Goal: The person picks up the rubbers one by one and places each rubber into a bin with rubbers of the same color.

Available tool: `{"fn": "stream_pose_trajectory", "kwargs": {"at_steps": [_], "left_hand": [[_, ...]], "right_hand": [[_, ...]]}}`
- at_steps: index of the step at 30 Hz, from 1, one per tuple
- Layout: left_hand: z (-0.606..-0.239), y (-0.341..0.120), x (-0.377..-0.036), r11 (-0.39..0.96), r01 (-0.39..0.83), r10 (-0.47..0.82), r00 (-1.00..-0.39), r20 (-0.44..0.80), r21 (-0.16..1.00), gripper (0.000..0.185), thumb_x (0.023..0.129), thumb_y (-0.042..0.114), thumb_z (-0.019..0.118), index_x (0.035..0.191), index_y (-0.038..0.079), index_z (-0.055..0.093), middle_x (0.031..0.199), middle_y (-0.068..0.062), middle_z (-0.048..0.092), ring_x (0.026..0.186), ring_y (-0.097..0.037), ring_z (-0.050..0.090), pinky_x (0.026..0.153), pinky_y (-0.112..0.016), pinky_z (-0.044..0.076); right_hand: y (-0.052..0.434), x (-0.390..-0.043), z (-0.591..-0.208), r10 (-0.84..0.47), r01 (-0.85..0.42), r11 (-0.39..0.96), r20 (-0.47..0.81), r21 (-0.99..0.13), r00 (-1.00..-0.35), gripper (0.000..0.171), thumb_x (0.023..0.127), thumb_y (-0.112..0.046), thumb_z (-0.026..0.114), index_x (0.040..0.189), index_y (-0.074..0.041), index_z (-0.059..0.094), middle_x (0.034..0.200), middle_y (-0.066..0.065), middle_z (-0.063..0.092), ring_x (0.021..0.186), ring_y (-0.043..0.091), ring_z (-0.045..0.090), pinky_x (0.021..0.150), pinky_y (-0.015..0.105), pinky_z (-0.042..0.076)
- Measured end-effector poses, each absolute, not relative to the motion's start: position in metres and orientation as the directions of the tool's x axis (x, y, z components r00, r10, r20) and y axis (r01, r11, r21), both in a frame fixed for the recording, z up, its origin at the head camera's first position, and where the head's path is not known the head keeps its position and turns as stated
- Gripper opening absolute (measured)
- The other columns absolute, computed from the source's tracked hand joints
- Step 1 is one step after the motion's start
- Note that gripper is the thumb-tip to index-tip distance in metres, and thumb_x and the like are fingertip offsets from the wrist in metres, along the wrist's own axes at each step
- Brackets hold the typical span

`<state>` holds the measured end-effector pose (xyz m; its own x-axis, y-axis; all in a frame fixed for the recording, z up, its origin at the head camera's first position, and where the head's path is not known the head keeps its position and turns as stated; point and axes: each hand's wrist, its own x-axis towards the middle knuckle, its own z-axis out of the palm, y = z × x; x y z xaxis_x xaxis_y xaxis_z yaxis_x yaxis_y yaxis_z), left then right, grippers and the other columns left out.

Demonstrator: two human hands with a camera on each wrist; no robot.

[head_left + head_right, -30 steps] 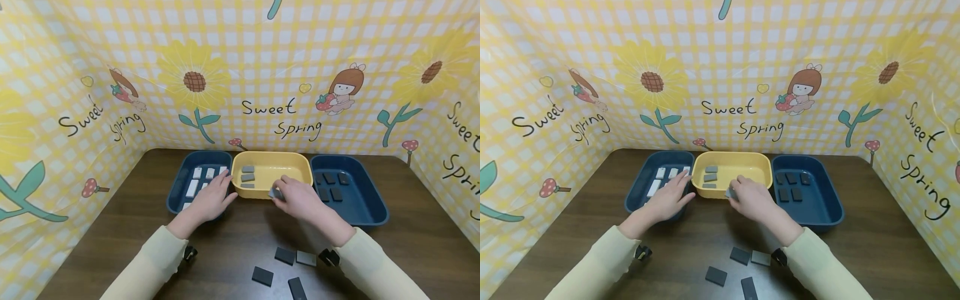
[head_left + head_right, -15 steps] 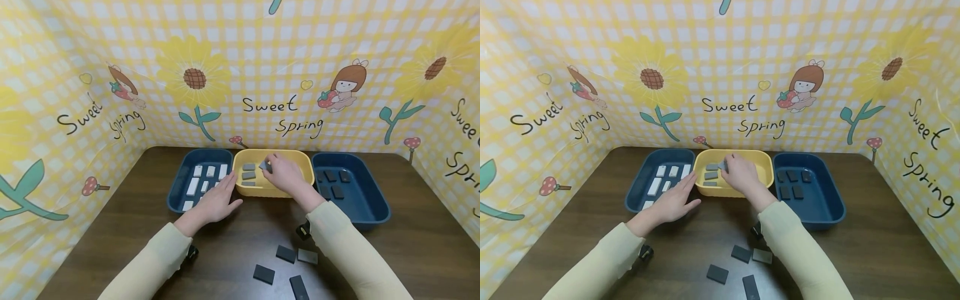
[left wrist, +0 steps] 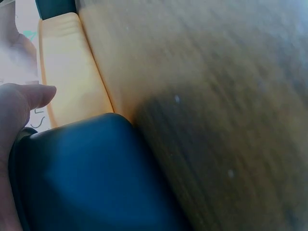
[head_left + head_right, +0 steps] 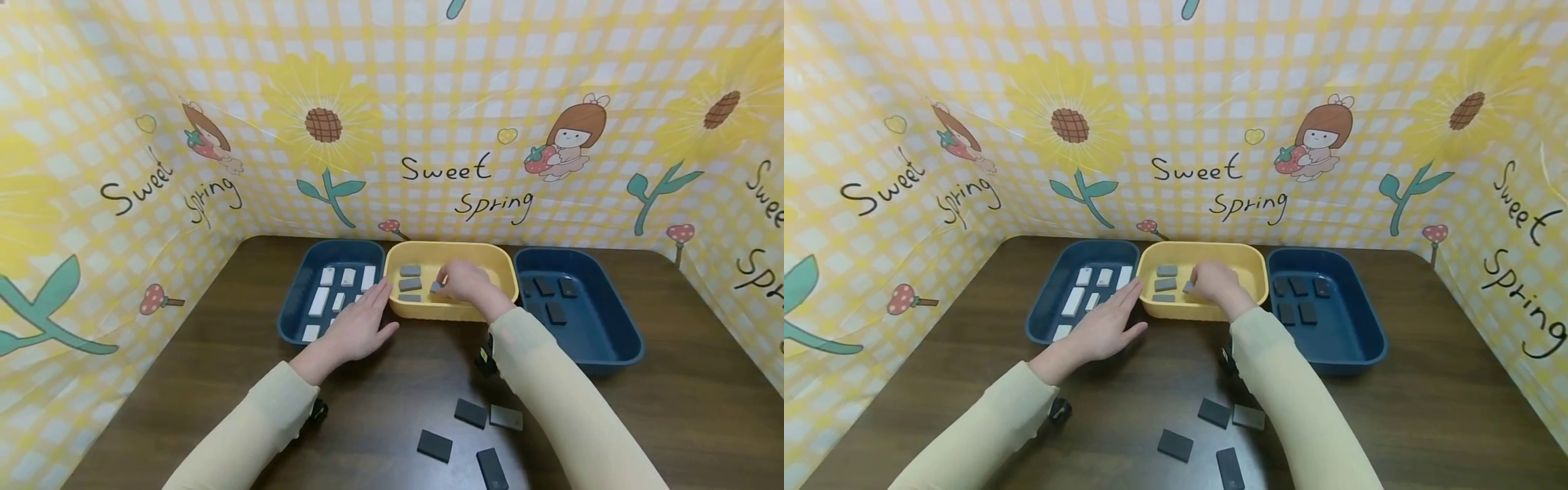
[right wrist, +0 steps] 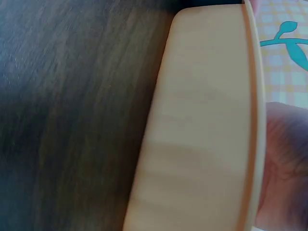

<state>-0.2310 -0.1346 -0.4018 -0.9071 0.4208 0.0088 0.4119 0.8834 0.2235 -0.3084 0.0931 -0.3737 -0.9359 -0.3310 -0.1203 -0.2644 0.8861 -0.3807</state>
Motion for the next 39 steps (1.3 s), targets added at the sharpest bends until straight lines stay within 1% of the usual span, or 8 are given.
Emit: {"fn": "stream_pose_trajectory", "kwargs": {"at_steps": [4, 7, 11, 17, 22, 31, 39], "left_hand": [[-0.403, -0.133, -0.231, 0.886, 0.409, 0.419, -0.908, 0.002, 0.218, 0.075, 0.099, 0.041, 0.052, 0.155, 0.005, 0.016, 0.161, -0.009, 0.011, 0.145, -0.023, 0.017, 0.112, -0.042, 0.024], [-0.402, -0.132, -0.231, 0.887, 0.407, 0.416, -0.909, 0.006, 0.219, 0.074, 0.099, 0.04, 0.052, 0.155, 0.006, 0.017, 0.161, -0.009, 0.012, 0.145, -0.023, 0.018, 0.112, -0.042, 0.024], [-0.402, -0.132, -0.231, 0.885, 0.412, 0.419, -0.908, 0.016, 0.218, 0.072, 0.099, 0.037, 0.052, 0.155, 0.006, 0.018, 0.161, -0.009, 0.013, 0.145, -0.024, 0.019, 0.112, -0.042, 0.024], [-0.403, -0.133, -0.233, 0.88, 0.427, 0.432, -0.902, 0.026, 0.21, 0.069, 0.1, 0.033, 0.051, 0.155, 0.005, 0.018, 0.161, -0.009, 0.012, 0.144, -0.026, 0.02, 0.112, -0.042, 0.023], [-0.402, -0.134, -0.233, 0.874, 0.438, 0.439, -0.897, 0.042, 0.211, 0.068, 0.1, 0.032, 0.052, 0.154, 0.004, 0.02, 0.161, -0.009, 0.013, 0.144, -0.025, 0.021, 0.112, -0.041, 0.023], [-0.402, -0.136, -0.231, 0.873, 0.433, 0.435, -0.899, 0.043, 0.223, 0.07, 0.099, 0.033, 0.053, 0.154, 0.006, 0.019, 0.161, -0.008, 0.014, 0.144, -0.024, 0.021, 0.112, -0.041, 0.025], [-0.404, -0.136, -0.231, 0.876, 0.427, 0.429, -0.902, 0.042, 0.227, 0.07, 0.1, 0.032, 0.053, 0.155, 0.006, 0.018, 0.161, -0.006, 0.013, 0.144, -0.023, 0.022, 0.112, -0.041, 0.025]], "right_hand": [[0.094, -0.311, -0.381, -0.381, -0.294, 0.886, -0.2, -0.36, -0.903, 0.016, 0.087, -0.013, 0.065, 0.099, -0.01, 0.075, 0.103, 0.005, 0.069, 0.081, 0.02, 0.057, 0.075, 0.036, 0.048], [0.094, -0.313, -0.385, -0.407, -0.319, 0.877, -0.202, -0.36, -0.891, 0.018, 0.085, -0.009, 0.064, 0.098, -0.01, 0.076, 0.105, 0.004, 0.07, 0.086, 0.02, 0.058, 0.077, 0.035, 0.048], [0.093, -0.315, -0.386, -0.418, -0.327, 0.87, -0.197, -0.369, -0.887, 0.018, 0.082, -0.008, 0.064, 0.095, -0.01, 0.076, 0.101, 0.004, 0.07, 0.088, 0.021, 0.059, 0.078, 0.035, 0.048], [0.093, -0.317, -0.387, -0.429, -0.331, 0.863, -0.209, -0.381, -0.879, 0.02, 0.081, -0.003, 0.059, 0.092, -0.008, 0.075, 0.096, 0.004, 0.069, 0.086, 0.022, 0.058, 0.079, 0.034, 0.048], [0.092, -0.319, -0.389, -0.425, -0.322, 0.86, -0.205, -0.397, -0.882, 0.025, 0.081, 0.002, 0.054, 0.094, -0.007, 0.074, 0.099, 0.005, 0.068, 0.084, 0.021, 0.056, 0.08, 0.034, 0.047], [0.092, -0.317, -0.389, -0.43, -0.312, 0.843, -0.2, -0.438, -0.88, 0.022, 0.082, 0.002, 0.056, 0.093, -0.006, 0.072, 0.095, 0.005, 0.068, 0.082, 0.02, 0.058, 0.077, 0.035, 0.048], [0.093, -0.316, -0.392, -0.425, -0.303, 0.842, -0.201, -0.446, -0.883, 0.018, 0.083, 0.0, 0.057, 0.089, -0.006, 0.073, 0.094, 0.004, 0.068, 0.083, 0.02, 0.058, 0.077, 0.034, 0.048]]}}
